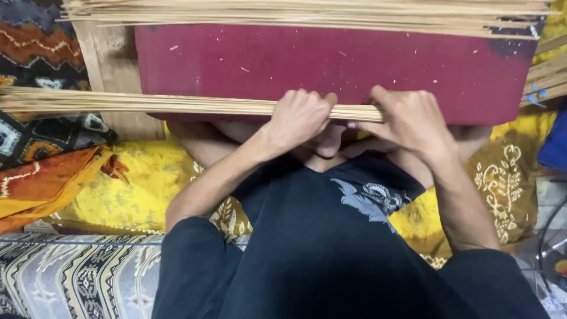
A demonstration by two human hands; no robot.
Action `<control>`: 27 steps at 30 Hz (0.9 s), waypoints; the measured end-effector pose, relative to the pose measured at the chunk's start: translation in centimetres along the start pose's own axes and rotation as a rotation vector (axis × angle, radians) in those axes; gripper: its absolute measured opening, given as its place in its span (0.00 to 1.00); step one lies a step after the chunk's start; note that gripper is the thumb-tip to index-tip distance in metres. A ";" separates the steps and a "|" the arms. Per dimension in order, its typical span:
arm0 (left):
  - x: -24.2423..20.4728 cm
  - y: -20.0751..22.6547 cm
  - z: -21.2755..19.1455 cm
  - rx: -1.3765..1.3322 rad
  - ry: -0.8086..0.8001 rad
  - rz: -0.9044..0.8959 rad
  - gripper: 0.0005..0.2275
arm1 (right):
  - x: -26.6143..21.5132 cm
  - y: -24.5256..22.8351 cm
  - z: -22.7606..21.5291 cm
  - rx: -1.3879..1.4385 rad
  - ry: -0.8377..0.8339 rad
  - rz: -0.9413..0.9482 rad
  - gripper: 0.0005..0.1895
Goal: Aligning thin wooden sticks into a flush bundle by tapping them against a surface
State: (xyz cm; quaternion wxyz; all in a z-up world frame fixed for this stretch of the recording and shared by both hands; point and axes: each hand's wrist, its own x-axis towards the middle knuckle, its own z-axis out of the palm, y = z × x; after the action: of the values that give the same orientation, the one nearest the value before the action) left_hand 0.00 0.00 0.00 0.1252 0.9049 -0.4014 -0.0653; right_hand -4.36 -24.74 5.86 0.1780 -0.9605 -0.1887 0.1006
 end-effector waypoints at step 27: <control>-0.5 -0.5 -1.3 0.147 0.268 -0.035 0.11 | -0.7 -1.7 2.9 1.112 0.504 0.107 0.49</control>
State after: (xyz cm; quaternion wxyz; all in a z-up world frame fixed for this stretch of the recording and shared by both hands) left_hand 0.33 0.96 1.10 0.1098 0.9191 -0.3691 0.0838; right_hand -6.28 -22.67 3.98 0.6864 -0.7262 -0.0117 -0.0375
